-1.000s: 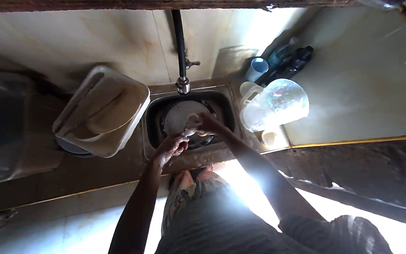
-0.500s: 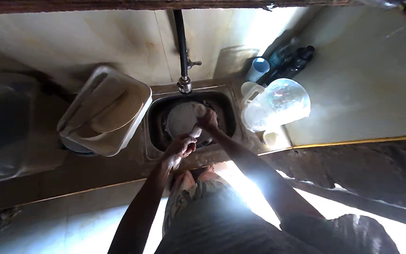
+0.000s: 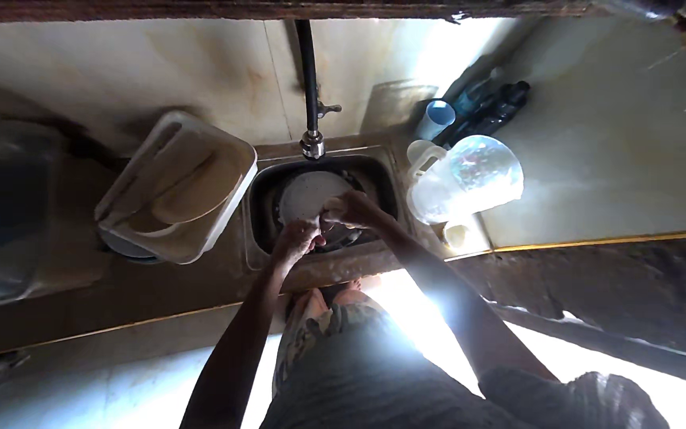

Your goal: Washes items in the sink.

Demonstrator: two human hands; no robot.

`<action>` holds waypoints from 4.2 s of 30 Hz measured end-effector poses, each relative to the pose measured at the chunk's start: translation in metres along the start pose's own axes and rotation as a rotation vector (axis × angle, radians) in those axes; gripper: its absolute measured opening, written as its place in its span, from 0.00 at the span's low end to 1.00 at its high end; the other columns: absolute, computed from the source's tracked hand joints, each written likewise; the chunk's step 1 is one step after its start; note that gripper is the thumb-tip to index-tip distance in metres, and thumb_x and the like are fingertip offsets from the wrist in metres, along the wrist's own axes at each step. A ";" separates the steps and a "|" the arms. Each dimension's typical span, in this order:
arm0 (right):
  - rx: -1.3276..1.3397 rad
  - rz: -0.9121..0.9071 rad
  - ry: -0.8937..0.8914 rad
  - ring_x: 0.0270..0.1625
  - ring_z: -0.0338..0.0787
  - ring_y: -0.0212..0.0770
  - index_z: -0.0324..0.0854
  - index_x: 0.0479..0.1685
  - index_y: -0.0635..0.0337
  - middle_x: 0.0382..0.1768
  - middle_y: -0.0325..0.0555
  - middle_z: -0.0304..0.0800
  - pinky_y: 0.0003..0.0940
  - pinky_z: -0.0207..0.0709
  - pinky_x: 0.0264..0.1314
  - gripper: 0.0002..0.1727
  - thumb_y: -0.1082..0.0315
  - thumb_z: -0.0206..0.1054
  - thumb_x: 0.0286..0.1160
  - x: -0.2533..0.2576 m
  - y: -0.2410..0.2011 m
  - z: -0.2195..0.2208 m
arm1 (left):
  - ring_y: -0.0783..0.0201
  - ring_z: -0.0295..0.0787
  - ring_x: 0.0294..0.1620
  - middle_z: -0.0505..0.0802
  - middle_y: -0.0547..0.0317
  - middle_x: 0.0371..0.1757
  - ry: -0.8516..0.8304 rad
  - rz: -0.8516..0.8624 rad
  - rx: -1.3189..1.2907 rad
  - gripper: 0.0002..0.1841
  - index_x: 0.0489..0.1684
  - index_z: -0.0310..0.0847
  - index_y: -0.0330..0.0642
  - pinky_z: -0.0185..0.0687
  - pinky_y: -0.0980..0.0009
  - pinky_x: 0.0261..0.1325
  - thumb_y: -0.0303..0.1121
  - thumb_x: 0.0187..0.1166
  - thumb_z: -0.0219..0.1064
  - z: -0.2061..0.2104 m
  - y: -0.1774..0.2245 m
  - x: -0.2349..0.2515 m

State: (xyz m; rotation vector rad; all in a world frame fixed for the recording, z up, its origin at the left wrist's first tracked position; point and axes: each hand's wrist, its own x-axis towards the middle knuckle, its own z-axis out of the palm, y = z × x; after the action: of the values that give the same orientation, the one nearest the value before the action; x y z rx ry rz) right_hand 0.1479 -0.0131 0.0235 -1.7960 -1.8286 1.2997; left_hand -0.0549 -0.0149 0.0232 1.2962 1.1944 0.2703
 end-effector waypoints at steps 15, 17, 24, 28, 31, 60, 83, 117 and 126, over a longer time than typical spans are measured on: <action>-0.416 -0.148 -0.139 0.52 0.91 0.60 0.87 0.47 0.67 0.44 0.61 0.91 0.61 0.80 0.57 0.21 0.54 0.69 0.80 0.003 -0.042 -0.014 | 0.78 0.77 0.24 0.93 0.63 0.35 -0.079 0.013 -0.266 0.09 0.54 0.84 0.38 0.72 0.83 0.28 0.24 0.87 0.57 -0.001 0.003 -0.012; -0.427 -0.228 -0.105 0.52 0.91 0.60 0.87 0.49 0.68 0.44 0.62 0.91 0.59 0.79 0.59 0.19 0.57 0.64 0.84 0.008 -0.038 -0.009 | 0.78 0.78 0.24 0.93 0.63 0.36 -0.071 0.025 -0.292 0.10 0.53 0.85 0.39 0.72 0.83 0.28 0.24 0.87 0.56 -0.004 0.000 -0.010; -0.411 -0.165 -0.181 0.55 0.91 0.60 0.86 0.53 0.66 0.48 0.61 0.91 0.60 0.80 0.60 0.21 0.54 0.72 0.77 0.002 -0.048 -0.011 | 0.76 0.81 0.26 0.93 0.62 0.34 -0.039 -0.013 -0.330 0.09 0.46 0.87 0.37 0.76 0.81 0.32 0.25 0.87 0.59 -0.004 0.000 -0.010; -0.432 -0.209 -0.132 0.58 0.90 0.62 0.85 0.57 0.68 0.51 0.64 0.91 0.60 0.79 0.64 0.20 0.57 0.64 0.85 0.004 -0.040 -0.008 | 0.77 0.80 0.25 0.92 0.63 0.34 -0.033 -0.016 -0.353 0.08 0.45 0.83 0.37 0.77 0.82 0.30 0.22 0.87 0.56 0.000 0.003 -0.009; -0.428 -0.197 -0.173 0.55 0.90 0.59 0.85 0.53 0.65 0.48 0.60 0.90 0.60 0.80 0.60 0.22 0.53 0.73 0.75 0.004 -0.038 -0.010 | 0.76 0.82 0.27 0.93 0.62 0.34 -0.093 0.013 -0.330 0.10 0.45 0.86 0.37 0.78 0.81 0.34 0.24 0.88 0.56 -0.003 0.002 -0.008; -0.189 -0.384 0.291 0.64 0.89 0.57 0.89 0.60 0.63 0.60 0.61 0.90 0.49 0.82 0.69 0.14 0.69 0.64 0.83 -0.002 0.004 0.043 | 0.77 0.75 0.18 0.86 0.61 0.31 0.010 -0.145 -0.485 0.11 0.53 0.77 0.39 0.69 0.84 0.18 0.18 0.81 0.54 -0.004 -0.001 -0.004; -0.122 -0.192 0.125 0.51 0.92 0.58 0.88 0.51 0.70 0.46 0.63 0.91 0.58 0.81 0.59 0.16 0.63 0.67 0.80 0.000 -0.021 0.006 | 0.71 0.92 0.41 0.93 0.51 0.61 -0.100 -0.057 -0.403 0.22 0.78 0.74 0.46 0.77 0.82 0.28 0.22 0.87 0.50 -0.007 0.002 -0.014; 0.556 0.012 0.081 0.34 0.92 0.42 0.87 0.47 0.68 0.34 0.52 0.92 0.46 0.87 0.44 0.13 0.67 0.73 0.70 0.010 -0.003 0.034 | 0.76 0.82 0.25 0.93 0.61 0.33 0.219 0.146 -0.024 0.07 0.44 0.85 0.33 0.80 0.78 0.33 0.22 0.85 0.60 0.005 -0.008 -0.007; 0.353 0.108 0.173 0.44 0.91 0.50 0.86 0.53 0.67 0.43 0.58 0.92 0.54 0.83 0.53 0.16 0.62 0.71 0.77 0.005 -0.012 0.027 | 0.80 0.77 0.19 0.97 0.61 0.38 0.148 0.114 -0.147 0.14 0.45 0.87 0.37 0.70 0.83 0.23 0.29 0.92 0.52 -0.002 -0.007 -0.011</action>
State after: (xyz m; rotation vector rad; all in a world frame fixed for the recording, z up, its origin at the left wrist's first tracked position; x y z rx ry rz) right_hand 0.1192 -0.0175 0.0148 -1.7674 -1.3327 1.3564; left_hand -0.0643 -0.0236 0.0235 1.2335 1.2025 0.5359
